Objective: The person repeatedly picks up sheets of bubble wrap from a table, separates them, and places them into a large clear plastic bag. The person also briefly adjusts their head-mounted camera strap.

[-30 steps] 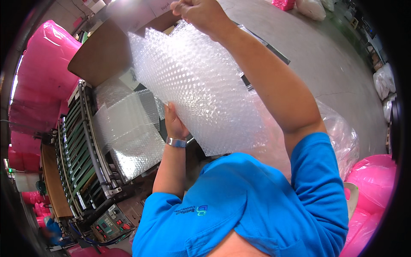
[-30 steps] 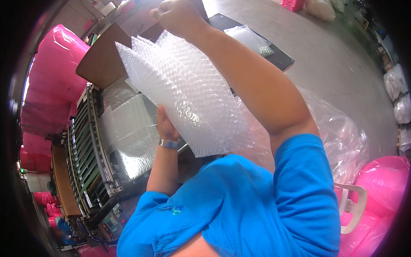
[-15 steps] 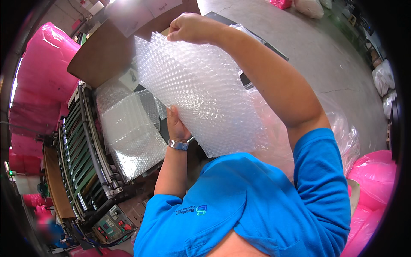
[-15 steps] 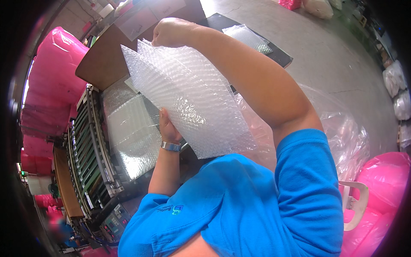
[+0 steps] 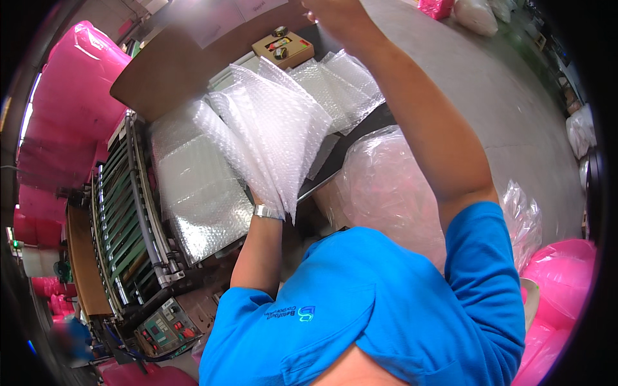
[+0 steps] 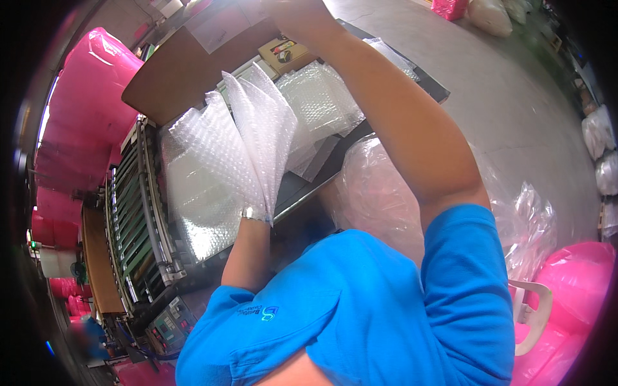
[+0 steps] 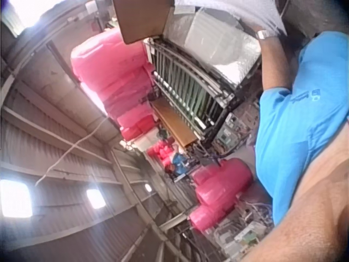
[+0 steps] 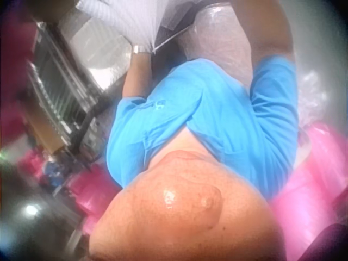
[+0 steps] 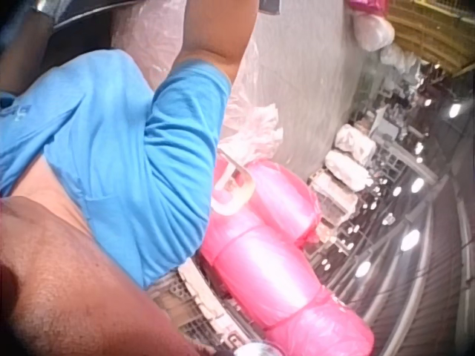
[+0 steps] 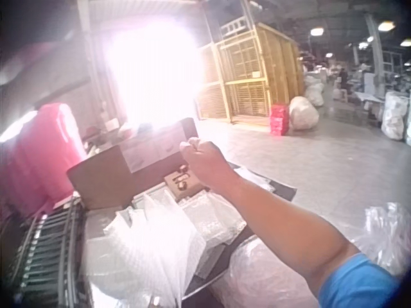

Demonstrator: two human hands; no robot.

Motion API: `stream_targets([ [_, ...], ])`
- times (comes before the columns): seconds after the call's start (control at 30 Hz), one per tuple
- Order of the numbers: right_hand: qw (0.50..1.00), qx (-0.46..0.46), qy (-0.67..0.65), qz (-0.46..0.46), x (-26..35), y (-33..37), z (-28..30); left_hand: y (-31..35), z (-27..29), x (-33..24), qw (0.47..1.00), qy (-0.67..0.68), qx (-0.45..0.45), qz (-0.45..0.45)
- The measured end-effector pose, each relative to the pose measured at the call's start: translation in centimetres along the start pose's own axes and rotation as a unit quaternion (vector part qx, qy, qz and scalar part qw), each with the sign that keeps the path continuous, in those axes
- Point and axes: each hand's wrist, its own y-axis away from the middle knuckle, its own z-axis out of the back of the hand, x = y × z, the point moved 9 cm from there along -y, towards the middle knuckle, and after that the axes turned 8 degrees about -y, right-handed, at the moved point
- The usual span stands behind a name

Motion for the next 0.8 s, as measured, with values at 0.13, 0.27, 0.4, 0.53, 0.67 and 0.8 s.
stream_targets([
  [0.13, 0.997, 0.015, -0.037, -0.067, -0.2, 1.7, 0.0, -0.3, 0.3, -0.6, 0.999, 0.042, 0.000, -0.010],
  [0.27, 0.999, 0.034, -0.025, -0.025, -1.3, 3.0, -0.4, -0.1, -0.4, -0.2, 0.997, 0.062, 0.038, 0.012],
  [0.4, 0.979, 0.193, -0.001, -0.067, -1.0, 4.6, -2.8, -0.4, -0.7, 1.3, 0.994, 0.070, 0.077, 0.042],
  [0.53, 0.952, 0.269, 0.149, -0.004, 2.7, 6.9, -5.7, 0.0, -0.9, 1.7, 0.991, 0.067, 0.104, 0.060],
  [0.67, 0.934, 0.192, 0.278, 0.116, 4.3, 9.2, -5.1, -0.1, -0.7, 1.9, 0.989, 0.051, 0.124, 0.067],
  [0.8, 0.992, 0.030, 0.098, 0.071, 5.7, 8.9, 4.1, -1.6, 2.3, 0.4, 0.996, 0.065, 0.063, -0.022],
])
